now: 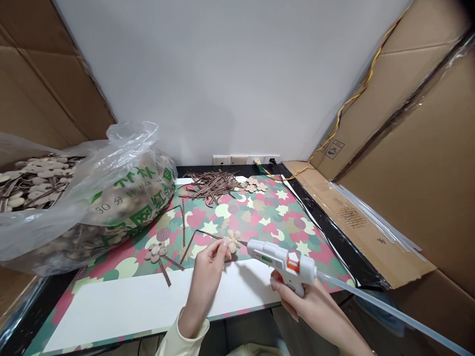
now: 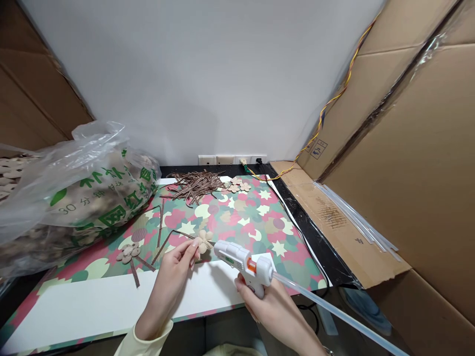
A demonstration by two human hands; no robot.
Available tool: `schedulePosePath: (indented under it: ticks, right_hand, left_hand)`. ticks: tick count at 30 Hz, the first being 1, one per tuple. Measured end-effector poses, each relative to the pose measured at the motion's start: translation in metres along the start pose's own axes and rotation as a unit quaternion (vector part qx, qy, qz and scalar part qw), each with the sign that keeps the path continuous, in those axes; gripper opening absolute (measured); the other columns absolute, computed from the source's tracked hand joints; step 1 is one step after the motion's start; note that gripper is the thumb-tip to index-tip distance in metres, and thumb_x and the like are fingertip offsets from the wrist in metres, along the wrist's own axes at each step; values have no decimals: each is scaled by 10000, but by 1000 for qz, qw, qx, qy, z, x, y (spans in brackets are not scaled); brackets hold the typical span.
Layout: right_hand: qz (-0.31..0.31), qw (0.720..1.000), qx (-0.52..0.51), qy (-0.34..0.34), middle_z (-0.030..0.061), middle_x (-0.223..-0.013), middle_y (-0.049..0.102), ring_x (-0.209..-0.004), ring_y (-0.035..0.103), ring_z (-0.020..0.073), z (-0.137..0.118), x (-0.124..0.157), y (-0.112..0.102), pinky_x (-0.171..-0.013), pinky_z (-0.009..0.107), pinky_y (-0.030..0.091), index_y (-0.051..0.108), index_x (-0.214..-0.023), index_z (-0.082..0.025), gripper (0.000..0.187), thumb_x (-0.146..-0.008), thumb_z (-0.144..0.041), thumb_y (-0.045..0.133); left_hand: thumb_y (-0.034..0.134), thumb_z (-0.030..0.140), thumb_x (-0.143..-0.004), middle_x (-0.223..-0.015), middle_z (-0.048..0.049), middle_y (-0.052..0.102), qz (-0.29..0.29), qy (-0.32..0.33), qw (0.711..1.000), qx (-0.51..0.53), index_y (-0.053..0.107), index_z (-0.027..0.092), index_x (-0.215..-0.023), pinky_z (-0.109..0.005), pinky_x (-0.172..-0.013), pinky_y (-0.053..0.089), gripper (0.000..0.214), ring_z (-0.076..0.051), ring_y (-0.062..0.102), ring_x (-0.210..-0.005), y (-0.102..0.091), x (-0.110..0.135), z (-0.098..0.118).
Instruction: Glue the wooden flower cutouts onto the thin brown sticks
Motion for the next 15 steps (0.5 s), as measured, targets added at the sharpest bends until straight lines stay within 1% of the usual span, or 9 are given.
schedulePosePath:
  ticks: [5, 9, 15]
  right_hand:
    - [-13, 1000, -9, 1, -77, -467, 374, -479, 357, 103, -2, -5, 4, -529, 225, 337, 477, -818, -193, 219, -880, -399, 437]
    - [-19, 1000, -4, -6, -79, -473, 374, -478, 347, 96, 2, -5, 4, -515, 218, 321, 475, -811, -194, 205, -880, -385, 448]
    - [2, 1000, 18, -12, -77, -475, 379, -468, 347, 93, 11, -3, 1, -503, 212, 320, 497, -829, -199, 230, -886, -415, 446]
  left_hand:
    - [456, 483, -854, -598, 40, 412, -3, 3, 1000, -7, 532, 172, -694, -219, -483, 222, 358, -89, 300, -519, 0, 1, -2]
    - [460, 493, -849, -587, 43, 413, 0, -1, 1000, -10, 513, 172, -669, -217, -479, 219, 372, -89, 296, -511, 1, 1, -3]
    - [457, 496, -850, -582, 45, 402, 0, 1, 1000, -13, 508, 173, -668, -217, -479, 215, 374, -90, 290, -509, 1, 1, -2]
Point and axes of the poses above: each hand's wrist, its own x-axis away from the middle knuckle, its own y-axis out of the palm, z = x × y, the point moved 6 cm from there along -x, towards the middle knuckle
